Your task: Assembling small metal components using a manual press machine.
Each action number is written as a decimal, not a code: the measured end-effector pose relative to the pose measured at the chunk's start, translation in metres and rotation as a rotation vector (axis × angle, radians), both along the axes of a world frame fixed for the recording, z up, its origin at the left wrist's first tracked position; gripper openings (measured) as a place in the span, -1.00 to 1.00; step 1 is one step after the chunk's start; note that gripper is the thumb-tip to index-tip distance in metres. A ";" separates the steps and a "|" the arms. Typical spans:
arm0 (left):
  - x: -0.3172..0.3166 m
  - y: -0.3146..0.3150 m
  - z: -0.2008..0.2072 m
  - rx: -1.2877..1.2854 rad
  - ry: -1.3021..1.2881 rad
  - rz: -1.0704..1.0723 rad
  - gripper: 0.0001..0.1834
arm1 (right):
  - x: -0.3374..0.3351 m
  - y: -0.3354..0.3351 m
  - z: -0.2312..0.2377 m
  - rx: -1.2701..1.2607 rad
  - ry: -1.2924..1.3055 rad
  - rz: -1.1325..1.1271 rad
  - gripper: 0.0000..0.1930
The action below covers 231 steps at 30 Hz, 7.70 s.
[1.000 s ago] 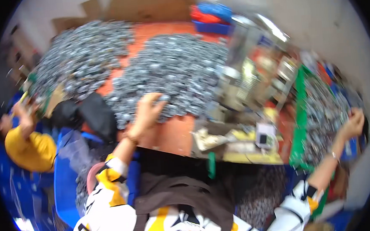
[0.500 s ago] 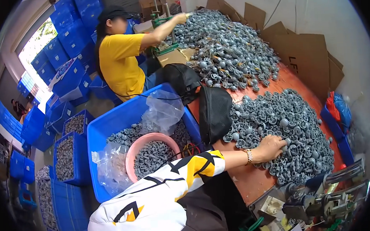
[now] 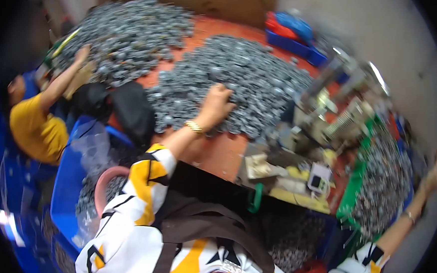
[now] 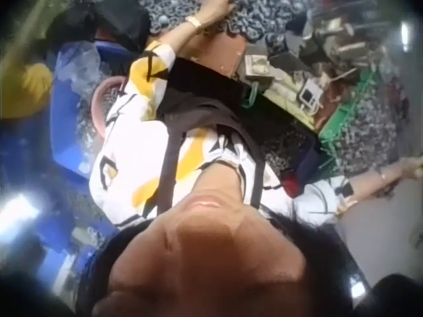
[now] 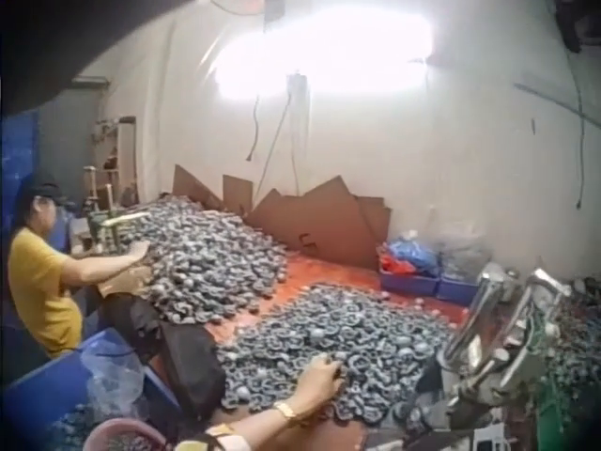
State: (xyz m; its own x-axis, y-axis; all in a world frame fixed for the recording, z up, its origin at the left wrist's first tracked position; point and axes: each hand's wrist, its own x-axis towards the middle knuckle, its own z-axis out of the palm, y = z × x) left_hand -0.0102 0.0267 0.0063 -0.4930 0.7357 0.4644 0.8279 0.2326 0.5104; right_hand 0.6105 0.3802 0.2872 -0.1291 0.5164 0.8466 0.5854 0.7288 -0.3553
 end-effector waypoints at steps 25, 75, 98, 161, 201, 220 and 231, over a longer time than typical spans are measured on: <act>0.158 -0.028 -0.013 0.021 -0.132 -0.523 -0.55 | -0.204 -0.372 -0.182 -0.932 0.739 1.138 -0.95; 0.167 -0.085 0.039 0.237 -0.283 -0.782 -0.66 | -0.281 -0.363 -0.235 -1.546 0.412 0.799 -0.86; 0.182 -0.081 0.028 0.049 -0.329 -0.357 -0.78 | -0.293 -0.352 -0.254 -1.144 0.194 0.689 -0.80; -0.011 -0.047 0.021 0.157 -0.395 -0.097 -0.73 | -0.156 -0.221 -0.271 -0.754 1.213 0.246 -0.79; 0.177 -0.046 -0.003 0.052 -0.319 -0.490 -0.80 | -0.117 -0.227 -0.151 -0.574 0.740 0.943 -0.76; 0.094 -0.037 -0.014 0.122 0.212 -0.079 -0.85 | -0.226 -0.334 -0.209 -0.946 0.361 0.749 -0.82; 0.166 -0.078 0.015 0.250 -1.492 -0.346 -0.80 | -0.290 -0.370 -0.241 -0.753 0.070 0.537 -0.80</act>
